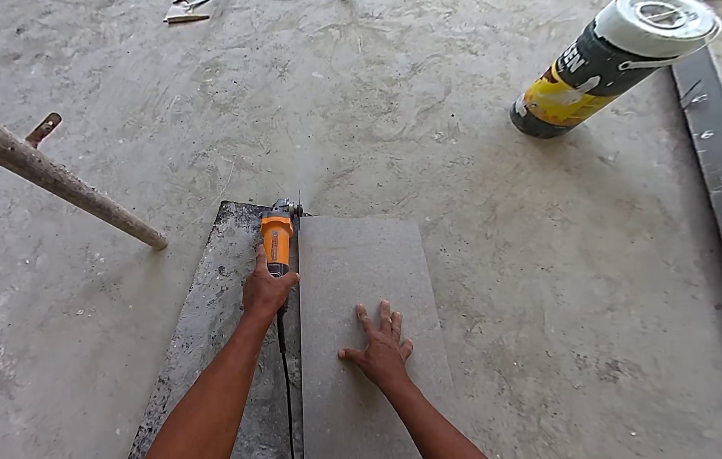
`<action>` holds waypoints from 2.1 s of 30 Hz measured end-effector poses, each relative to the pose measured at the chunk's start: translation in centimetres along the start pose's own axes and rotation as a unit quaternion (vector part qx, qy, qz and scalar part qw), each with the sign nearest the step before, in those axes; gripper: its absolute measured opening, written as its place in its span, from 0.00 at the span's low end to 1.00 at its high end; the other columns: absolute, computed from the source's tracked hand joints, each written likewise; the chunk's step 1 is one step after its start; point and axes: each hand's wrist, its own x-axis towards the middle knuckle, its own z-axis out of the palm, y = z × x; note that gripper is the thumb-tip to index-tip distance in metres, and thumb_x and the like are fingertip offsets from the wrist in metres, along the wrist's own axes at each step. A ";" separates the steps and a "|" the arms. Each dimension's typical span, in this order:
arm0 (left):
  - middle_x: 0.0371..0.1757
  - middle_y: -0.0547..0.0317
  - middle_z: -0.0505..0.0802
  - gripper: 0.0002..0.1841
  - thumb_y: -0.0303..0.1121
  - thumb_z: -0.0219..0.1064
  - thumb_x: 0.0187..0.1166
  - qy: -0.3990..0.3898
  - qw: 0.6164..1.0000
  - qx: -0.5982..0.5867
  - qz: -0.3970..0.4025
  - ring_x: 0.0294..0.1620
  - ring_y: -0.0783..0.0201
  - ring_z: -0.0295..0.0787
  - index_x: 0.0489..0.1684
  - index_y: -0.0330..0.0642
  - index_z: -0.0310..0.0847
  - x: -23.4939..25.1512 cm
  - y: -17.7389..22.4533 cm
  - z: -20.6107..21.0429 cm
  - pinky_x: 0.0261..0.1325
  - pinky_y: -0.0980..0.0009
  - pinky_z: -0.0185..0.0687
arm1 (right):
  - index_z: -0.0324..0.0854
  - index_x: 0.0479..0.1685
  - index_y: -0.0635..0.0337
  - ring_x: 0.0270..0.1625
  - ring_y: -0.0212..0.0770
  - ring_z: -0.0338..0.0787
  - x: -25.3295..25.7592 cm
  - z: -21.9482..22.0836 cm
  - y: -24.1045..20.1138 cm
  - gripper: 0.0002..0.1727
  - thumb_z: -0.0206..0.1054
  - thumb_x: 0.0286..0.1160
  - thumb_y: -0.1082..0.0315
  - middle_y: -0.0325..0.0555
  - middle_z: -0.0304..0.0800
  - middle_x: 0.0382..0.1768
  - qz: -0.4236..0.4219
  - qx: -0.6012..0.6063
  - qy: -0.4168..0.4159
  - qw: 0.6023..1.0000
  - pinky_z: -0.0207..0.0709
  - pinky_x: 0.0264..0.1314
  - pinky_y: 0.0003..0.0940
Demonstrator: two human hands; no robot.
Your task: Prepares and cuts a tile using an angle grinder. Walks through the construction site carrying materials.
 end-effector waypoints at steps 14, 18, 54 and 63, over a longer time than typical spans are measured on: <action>0.59 0.36 0.92 0.58 0.52 0.83 0.64 -0.006 1.000 0.000 -0.009 0.57 0.36 0.90 0.97 0.62 0.45 -1.2 -0.5 -0.2 0.58 0.33 0.82 | 0.47 0.95 0.21 0.97 0.60 0.19 0.0 0.0 0.0 0.63 0.85 0.54 0.38 0.46 0.19 0.98 -0.001 0.006 0.001 1.000 0.27 0.87 0.82; 0.57 0.37 0.92 0.57 0.52 0.83 0.65 -0.009 1.000 0.002 -0.006 0.56 0.37 0.91 0.98 0.61 0.45 -1.0 -0.2 -0.4 0.58 0.34 0.83 | 0.47 0.96 0.21 0.97 0.60 0.19 0.0 0.0 0.0 0.63 0.85 0.54 0.39 0.47 0.19 0.98 0.001 0.008 -0.003 1.000 0.27 0.87 0.81; 0.55 0.38 0.93 0.58 0.52 0.82 0.65 -0.008 1.000 0.005 -0.010 0.54 0.38 0.92 0.98 0.61 0.44 -3.2 -1.8 -0.1 0.56 0.35 0.84 | 0.47 0.95 0.20 0.97 0.59 0.20 0.2 0.2 0.1 0.63 0.85 0.54 0.37 0.46 0.17 0.98 0.004 -0.005 0.003 1.000 0.30 0.87 0.81; 0.56 0.37 0.92 0.58 0.52 0.83 0.64 -0.015 1.000 0.000 -0.026 0.55 0.37 0.91 0.98 0.62 0.44 -2.7 -1.1 -0.3 0.57 0.35 0.83 | 0.46 0.95 0.18 0.97 0.58 0.19 0.3 0.2 0.1 0.63 0.84 0.54 0.36 0.45 0.18 0.98 0.006 -0.010 -0.001 1.000 0.30 0.87 0.80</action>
